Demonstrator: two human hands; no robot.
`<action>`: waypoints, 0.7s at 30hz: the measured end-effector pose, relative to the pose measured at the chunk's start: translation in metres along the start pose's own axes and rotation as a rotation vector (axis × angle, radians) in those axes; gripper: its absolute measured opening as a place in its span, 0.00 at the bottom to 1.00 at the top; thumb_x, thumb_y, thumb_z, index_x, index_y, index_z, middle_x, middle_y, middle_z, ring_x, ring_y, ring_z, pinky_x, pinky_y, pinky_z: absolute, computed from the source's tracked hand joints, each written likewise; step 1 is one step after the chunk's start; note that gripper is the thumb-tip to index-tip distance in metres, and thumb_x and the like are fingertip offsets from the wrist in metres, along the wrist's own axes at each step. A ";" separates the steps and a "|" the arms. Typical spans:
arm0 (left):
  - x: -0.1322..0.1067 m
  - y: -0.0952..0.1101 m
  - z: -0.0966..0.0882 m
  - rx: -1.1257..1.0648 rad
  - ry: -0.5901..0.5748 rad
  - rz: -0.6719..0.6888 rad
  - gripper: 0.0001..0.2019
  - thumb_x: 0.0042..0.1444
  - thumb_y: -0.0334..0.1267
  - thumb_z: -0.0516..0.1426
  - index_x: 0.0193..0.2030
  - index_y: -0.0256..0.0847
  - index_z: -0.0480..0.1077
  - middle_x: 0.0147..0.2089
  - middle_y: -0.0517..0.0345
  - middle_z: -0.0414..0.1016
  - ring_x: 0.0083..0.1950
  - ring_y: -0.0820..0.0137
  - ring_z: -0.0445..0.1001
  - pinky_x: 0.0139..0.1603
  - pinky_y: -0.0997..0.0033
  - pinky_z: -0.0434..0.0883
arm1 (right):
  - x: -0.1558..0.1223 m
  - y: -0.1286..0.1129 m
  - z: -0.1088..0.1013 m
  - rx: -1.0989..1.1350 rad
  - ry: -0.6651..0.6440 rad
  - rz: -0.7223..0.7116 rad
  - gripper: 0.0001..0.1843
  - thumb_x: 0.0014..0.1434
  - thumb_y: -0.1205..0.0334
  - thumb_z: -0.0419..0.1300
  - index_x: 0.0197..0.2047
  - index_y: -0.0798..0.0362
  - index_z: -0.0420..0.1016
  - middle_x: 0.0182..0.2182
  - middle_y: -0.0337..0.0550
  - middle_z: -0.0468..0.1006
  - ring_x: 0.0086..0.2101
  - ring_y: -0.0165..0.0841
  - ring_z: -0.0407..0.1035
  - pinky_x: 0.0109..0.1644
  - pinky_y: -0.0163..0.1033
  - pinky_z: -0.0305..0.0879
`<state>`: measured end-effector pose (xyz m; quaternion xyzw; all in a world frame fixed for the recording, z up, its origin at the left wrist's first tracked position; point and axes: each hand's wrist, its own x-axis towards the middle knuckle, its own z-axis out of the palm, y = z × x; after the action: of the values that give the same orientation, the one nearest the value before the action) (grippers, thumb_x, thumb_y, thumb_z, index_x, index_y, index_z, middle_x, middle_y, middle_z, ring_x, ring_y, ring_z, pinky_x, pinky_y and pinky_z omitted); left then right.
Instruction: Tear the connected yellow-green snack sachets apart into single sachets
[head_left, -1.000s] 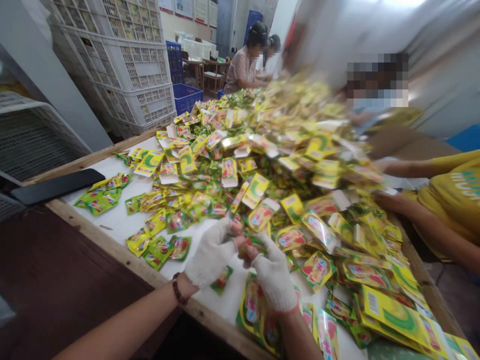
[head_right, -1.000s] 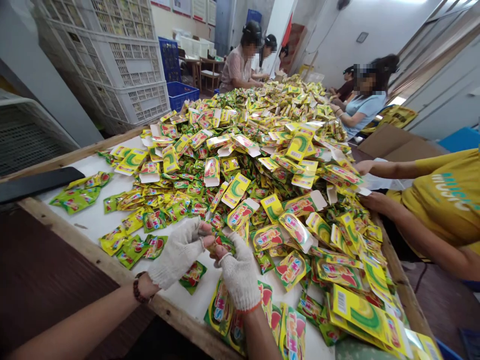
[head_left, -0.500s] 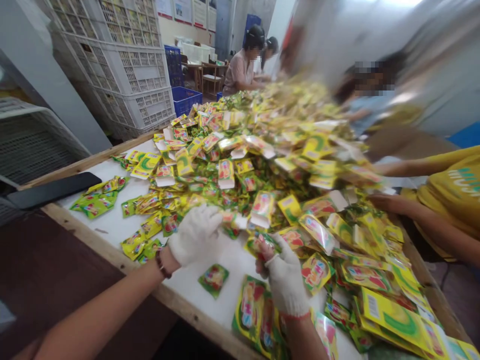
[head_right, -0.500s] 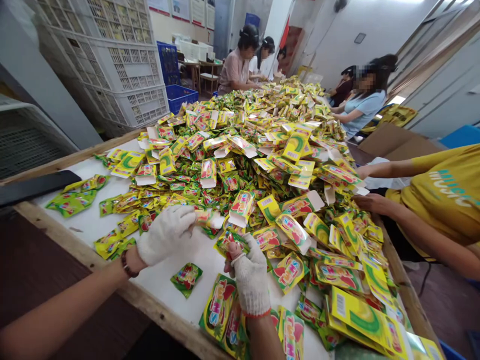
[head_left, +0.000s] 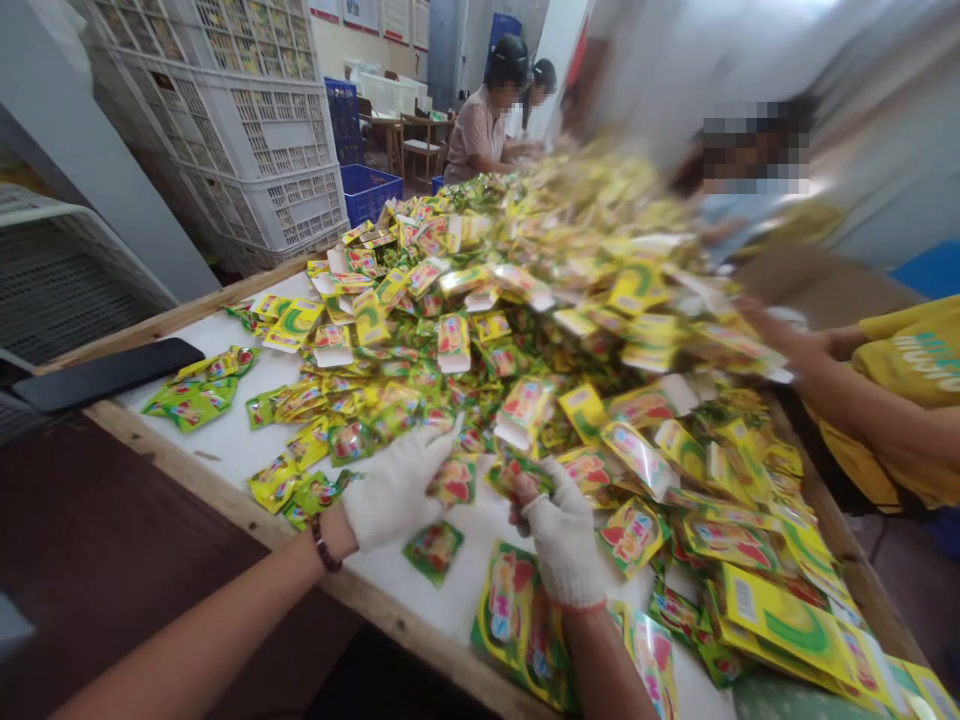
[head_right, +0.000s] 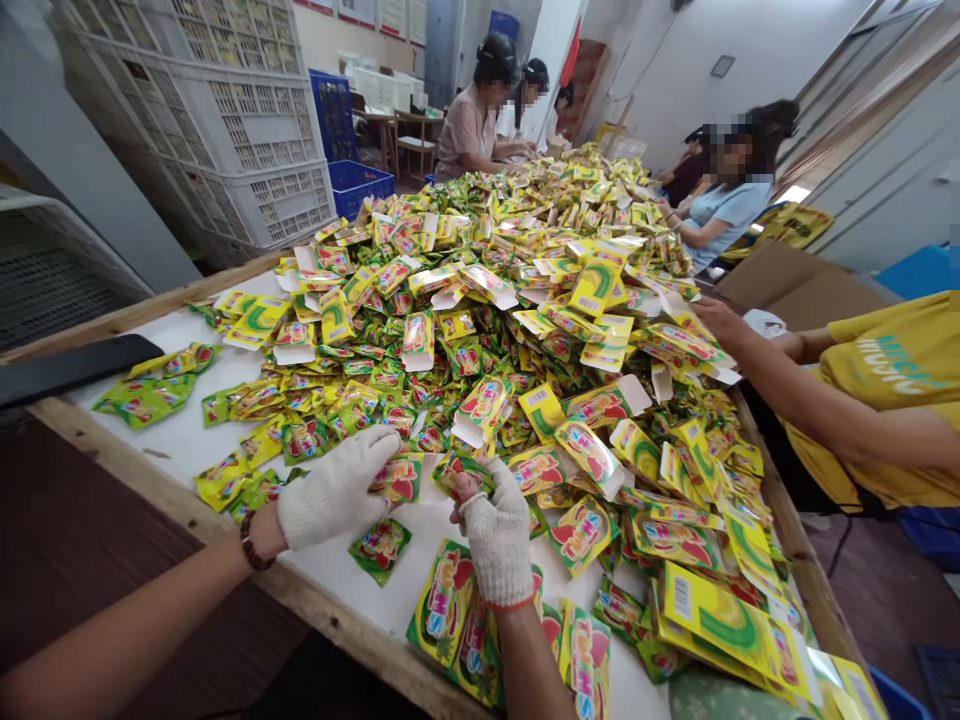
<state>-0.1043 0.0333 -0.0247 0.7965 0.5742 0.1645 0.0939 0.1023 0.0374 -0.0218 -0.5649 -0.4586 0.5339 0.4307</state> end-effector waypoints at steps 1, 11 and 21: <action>-0.005 0.002 -0.001 -0.031 -0.009 0.004 0.23 0.46 0.35 0.58 0.52 0.41 0.63 0.55 0.48 0.66 0.55 0.58 0.66 0.56 0.58 0.66 | 0.000 -0.001 -0.001 -0.039 -0.026 -0.007 0.30 0.51 0.44 0.63 0.50 0.57 0.71 0.14 0.32 0.67 0.16 0.27 0.59 0.19 0.31 0.54; -0.015 0.004 -0.009 -0.127 0.011 0.043 0.26 0.40 0.28 0.55 0.50 0.42 0.63 0.51 0.51 0.68 0.54 0.59 0.67 0.56 0.59 0.67 | -0.005 -0.016 -0.011 -0.144 -0.231 0.039 0.16 0.48 0.54 0.64 0.38 0.56 0.80 0.16 0.32 0.64 0.19 0.24 0.53 0.22 0.31 0.52; -0.018 0.006 -0.006 -0.161 0.015 0.140 0.24 0.38 0.26 0.54 0.47 0.40 0.63 0.53 0.49 0.67 0.56 0.59 0.65 0.59 0.58 0.65 | 0.000 -0.008 -0.013 -0.270 -0.335 -0.115 0.11 0.52 0.58 0.61 0.36 0.53 0.80 0.32 0.41 0.77 0.34 0.36 0.69 0.36 0.37 0.66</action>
<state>-0.1062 0.0139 -0.0195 0.8234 0.5026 0.2221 0.1417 0.1146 0.0396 -0.0129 -0.4939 -0.6224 0.5287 0.2985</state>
